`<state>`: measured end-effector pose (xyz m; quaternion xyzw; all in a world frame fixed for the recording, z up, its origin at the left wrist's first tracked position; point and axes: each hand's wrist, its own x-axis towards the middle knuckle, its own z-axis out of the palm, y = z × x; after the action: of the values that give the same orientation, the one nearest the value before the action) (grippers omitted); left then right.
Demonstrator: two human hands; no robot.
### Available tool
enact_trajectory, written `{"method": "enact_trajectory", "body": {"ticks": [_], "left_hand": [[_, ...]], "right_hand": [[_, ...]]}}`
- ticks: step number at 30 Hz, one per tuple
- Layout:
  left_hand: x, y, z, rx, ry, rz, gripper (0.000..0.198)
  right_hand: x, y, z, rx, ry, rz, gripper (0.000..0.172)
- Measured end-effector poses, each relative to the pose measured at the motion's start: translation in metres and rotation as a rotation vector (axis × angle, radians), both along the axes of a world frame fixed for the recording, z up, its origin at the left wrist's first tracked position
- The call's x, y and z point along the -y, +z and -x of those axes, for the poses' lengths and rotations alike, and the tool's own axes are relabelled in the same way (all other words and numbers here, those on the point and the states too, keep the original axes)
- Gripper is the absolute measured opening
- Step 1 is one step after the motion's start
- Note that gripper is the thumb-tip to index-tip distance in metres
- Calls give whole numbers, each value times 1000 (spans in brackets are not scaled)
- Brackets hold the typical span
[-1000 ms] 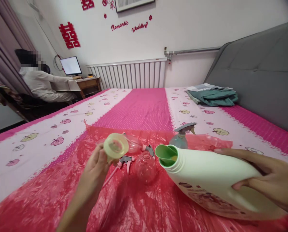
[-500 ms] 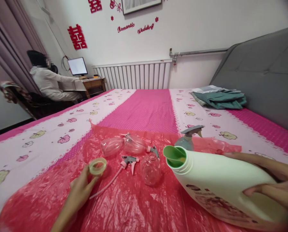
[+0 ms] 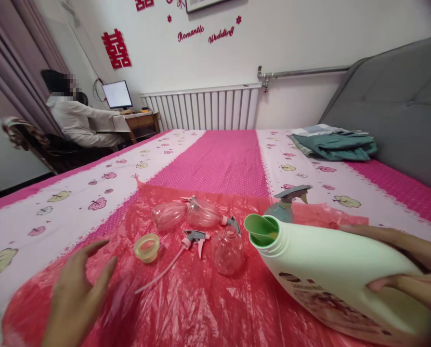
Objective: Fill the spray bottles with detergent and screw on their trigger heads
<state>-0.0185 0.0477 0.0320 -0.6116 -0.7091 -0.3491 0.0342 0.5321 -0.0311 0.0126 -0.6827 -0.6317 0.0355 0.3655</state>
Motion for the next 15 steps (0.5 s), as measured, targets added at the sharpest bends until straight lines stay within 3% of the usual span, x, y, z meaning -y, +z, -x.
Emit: {"method": "enact_trajectory", "body": {"ticks": [2, 5, 9, 12, 15], "left_hand": [[14, 7, -35, 109, -40, -41, 44], [34, 7, -109, 308, -466, 6, 32], [53, -10, -193, 649, -700, 3, 40], [63, -34, -225, 925, -812, 142, 61], [68, -57, -241, 1085, -813, 297, 86]], "right_hand": [[-3, 6, 6, 25, 18, -14, 60], [-5, 11, 12, 36, 52, -13, 56], [-2, 6, 7, -10, 2, 19, 61], [0, 4, 4, -67, -31, 29, 62], [0, 9, 4, -136, -30, 24, 61]]}}
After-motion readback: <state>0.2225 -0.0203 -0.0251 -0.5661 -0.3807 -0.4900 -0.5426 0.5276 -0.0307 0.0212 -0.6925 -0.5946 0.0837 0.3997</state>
